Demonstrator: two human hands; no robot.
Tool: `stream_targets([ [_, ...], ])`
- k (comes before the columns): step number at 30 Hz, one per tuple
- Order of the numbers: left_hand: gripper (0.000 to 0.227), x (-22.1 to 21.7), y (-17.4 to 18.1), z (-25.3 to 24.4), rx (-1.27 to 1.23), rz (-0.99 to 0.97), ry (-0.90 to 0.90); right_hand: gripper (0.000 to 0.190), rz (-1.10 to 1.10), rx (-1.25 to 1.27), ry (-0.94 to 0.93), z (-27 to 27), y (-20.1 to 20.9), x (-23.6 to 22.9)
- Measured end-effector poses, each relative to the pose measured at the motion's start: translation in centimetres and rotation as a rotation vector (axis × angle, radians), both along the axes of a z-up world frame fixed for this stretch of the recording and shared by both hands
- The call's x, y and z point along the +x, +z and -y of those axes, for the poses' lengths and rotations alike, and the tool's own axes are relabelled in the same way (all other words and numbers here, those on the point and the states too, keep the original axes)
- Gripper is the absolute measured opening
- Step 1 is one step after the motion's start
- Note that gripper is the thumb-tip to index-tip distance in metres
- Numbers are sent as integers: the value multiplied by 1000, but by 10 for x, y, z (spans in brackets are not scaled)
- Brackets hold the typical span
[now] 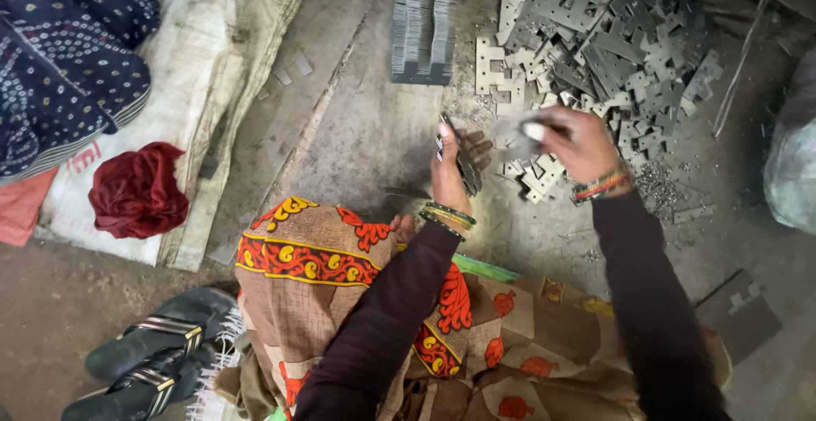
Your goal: The person sits on the floor and repeatedly picks up small metal brackets and fasteners, aligns them, and stacks the assembled units into a neat pile. The person handles the parts by hand and places the finished stacks on the floor beside the work area.
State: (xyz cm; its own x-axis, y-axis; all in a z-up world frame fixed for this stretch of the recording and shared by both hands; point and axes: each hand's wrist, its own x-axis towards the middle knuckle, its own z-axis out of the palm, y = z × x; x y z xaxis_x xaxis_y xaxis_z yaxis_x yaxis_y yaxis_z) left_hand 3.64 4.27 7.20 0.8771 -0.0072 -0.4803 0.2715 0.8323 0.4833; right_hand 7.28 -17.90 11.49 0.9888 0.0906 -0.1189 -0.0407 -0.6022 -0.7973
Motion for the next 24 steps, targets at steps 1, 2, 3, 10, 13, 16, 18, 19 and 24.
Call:
stream_targets([
  [1, 59, 0, 2, 0, -75, 10, -15, 35, -93, 76, -24, -8, -7, 14],
  [2, 62, -1, 4, 1, -150, 19, -30, 38, -185, 152, -49, -16, -17, 30],
  [3, 64, -1, 5, 0, -222, 29, -43, 35, -58, -200, -15, -27, -32, 46],
  [10, 54, 8, -16, 10, -182, -40, -77, 58, 211, -753, -332, -63, -129, 113],
  [13, 54, 6, -30, 13, -45, -82, 8, 35, -182, -278, -281, -48, -103, 102],
  [16, 65, 3, -41, 15, 217, -149, 74, 26, -147, -240, -220, -51, -57, 56],
  [18, 75, 1, -46, 16, 557, -287, 88, 25, -200, -238, -13, -62, -34, 13],
  [19, 72, 3, -48, 14, 534, -246, 94, 28, -292, -240, 99, -67, -27, 3],
  [24, 56, -1, -38, 14, 355, -313, 106, 48, -200, -751, -210, -61, -57, 19],
])
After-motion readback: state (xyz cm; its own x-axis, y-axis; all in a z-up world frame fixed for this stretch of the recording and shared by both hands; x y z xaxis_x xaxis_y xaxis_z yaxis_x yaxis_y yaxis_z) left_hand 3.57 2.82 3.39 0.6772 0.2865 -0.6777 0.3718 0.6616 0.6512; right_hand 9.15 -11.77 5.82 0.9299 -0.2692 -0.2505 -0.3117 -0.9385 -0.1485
